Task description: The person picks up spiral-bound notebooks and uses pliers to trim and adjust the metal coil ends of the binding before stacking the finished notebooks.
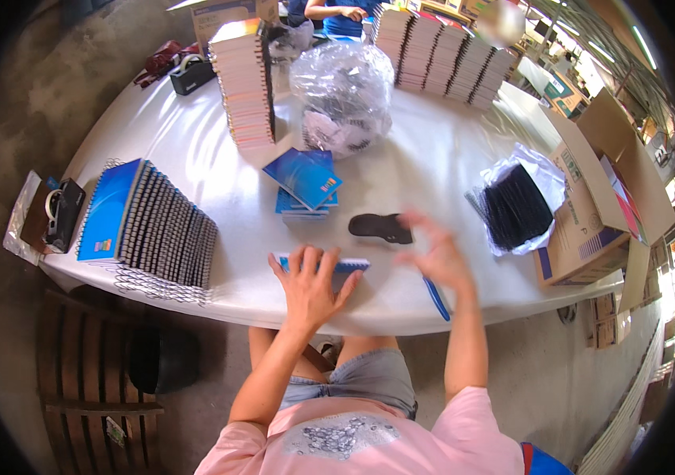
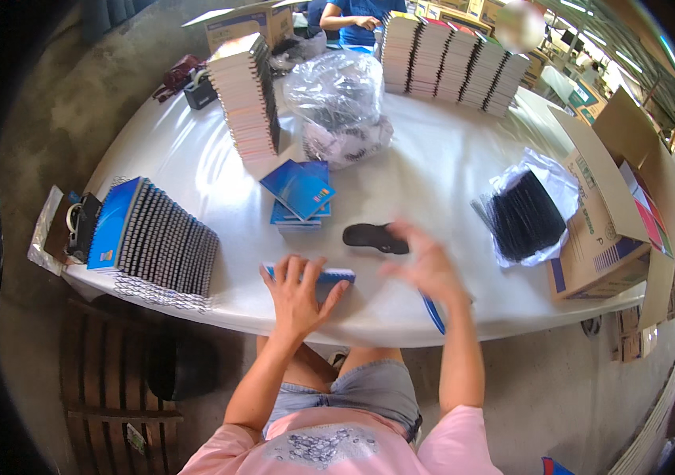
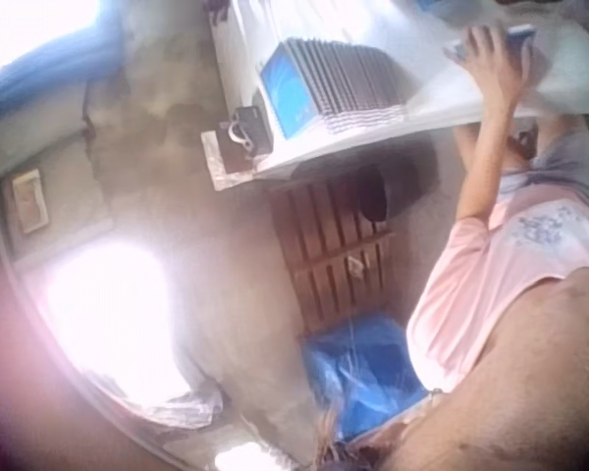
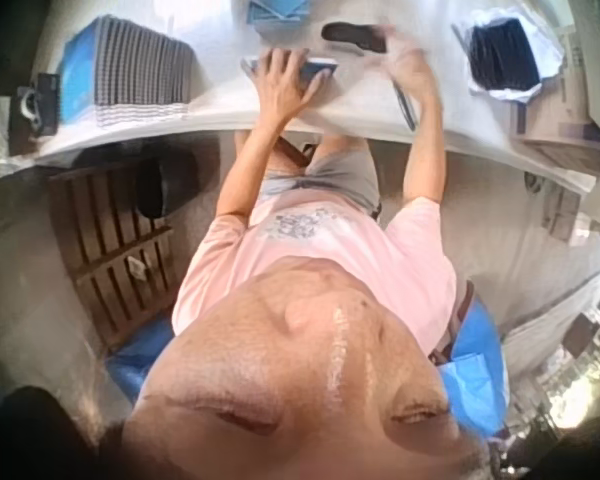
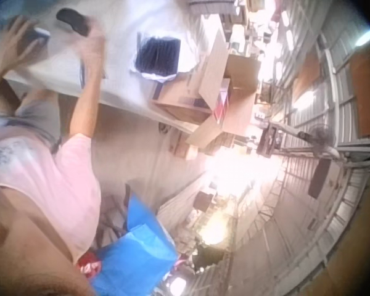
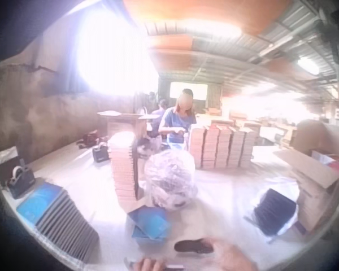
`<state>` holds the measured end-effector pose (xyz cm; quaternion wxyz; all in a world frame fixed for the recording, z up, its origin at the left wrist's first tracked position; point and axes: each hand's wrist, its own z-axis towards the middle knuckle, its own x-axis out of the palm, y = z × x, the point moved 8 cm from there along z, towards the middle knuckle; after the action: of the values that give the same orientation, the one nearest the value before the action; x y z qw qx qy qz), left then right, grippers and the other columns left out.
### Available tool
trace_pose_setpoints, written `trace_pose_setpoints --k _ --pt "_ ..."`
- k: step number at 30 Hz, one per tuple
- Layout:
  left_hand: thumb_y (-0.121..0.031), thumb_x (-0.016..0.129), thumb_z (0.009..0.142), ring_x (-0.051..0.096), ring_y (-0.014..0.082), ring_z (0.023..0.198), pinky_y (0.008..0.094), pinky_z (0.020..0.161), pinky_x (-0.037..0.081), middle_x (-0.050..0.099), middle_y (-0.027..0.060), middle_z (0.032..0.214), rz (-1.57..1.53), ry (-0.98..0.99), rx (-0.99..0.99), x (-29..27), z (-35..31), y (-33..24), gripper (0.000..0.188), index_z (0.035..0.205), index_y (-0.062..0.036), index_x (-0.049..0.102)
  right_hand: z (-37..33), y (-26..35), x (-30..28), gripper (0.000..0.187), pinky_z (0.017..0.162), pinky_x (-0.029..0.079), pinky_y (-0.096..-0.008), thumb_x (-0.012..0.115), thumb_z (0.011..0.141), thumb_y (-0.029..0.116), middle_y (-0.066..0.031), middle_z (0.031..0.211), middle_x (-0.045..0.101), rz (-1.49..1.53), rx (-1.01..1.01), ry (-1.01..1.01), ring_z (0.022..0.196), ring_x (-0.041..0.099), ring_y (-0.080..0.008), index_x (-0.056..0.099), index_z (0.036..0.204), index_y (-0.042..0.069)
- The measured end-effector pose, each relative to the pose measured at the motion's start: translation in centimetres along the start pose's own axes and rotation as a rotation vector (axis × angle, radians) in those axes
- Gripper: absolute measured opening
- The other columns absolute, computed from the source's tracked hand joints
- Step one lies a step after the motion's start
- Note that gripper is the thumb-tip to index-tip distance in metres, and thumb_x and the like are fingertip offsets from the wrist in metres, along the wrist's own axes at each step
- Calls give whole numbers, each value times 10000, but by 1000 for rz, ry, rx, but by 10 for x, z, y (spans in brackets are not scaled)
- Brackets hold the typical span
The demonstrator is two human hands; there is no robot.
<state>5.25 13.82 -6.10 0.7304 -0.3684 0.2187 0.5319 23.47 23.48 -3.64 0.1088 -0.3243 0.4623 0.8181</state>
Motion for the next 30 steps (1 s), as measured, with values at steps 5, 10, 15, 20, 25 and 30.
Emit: trace_pose_setpoints --k 5,10,15,20,25,30 --pt "-524 783 554 444 294 1005 565 877 265 505 67 955 -54 -108 -30 6 15 -8 550 835 -110 554 -9 -128 -122 445 873 450 -436 677 785 194 -129 1160 550 -883 687 -213 1107 514 -321 537 1187 66" --pt "-416 784 506 459 265 951 504 821 293 515 41 929 -40 -209 -97 -11 18 2 443 748 -125 554 -4 -167 -120 177 776 487 -436 524 837 64 -150 1013 603 -1087 455 -65 991 584 -323 560 1010 50" --pt "-431 805 494 431 300 933 462 817 304 488 65 933 -14 -138 -36 -11 11 8 500 749 -105 524 12 -142 -115 216 734 500 -439 461 859 50 -166 897 640 -1121 324 -19 857 636 -341 564 1049 48" --pt "-454 813 495 418 314 949 468 810 304 485 74 949 -27 -172 -65 -11 6 8 532 763 -91 530 19 -94 -109 323 752 489 -429 500 805 -27 -146 932 633 -1026 55 -172 882 620 -319 584 1106 58" --pt "-416 800 510 409 317 967 474 820 304 495 64 966 -26 -154 -98 -13 13 5 477 738 -91 537 22 -78 -92 346 820 460 -434 509 788 -25 -160 957 590 -901 50 -97 917 577 -333 583 1118 49" --pt "-421 792 508 403 322 979 474 829 305 486 80 995 -37 -216 -64 -14 5 9 472 744 -97 545 11 1 -26 385 750 458 -385 517 837 10 -137 891 567 -473 -43 50 828 569 -301 552 1216 73"
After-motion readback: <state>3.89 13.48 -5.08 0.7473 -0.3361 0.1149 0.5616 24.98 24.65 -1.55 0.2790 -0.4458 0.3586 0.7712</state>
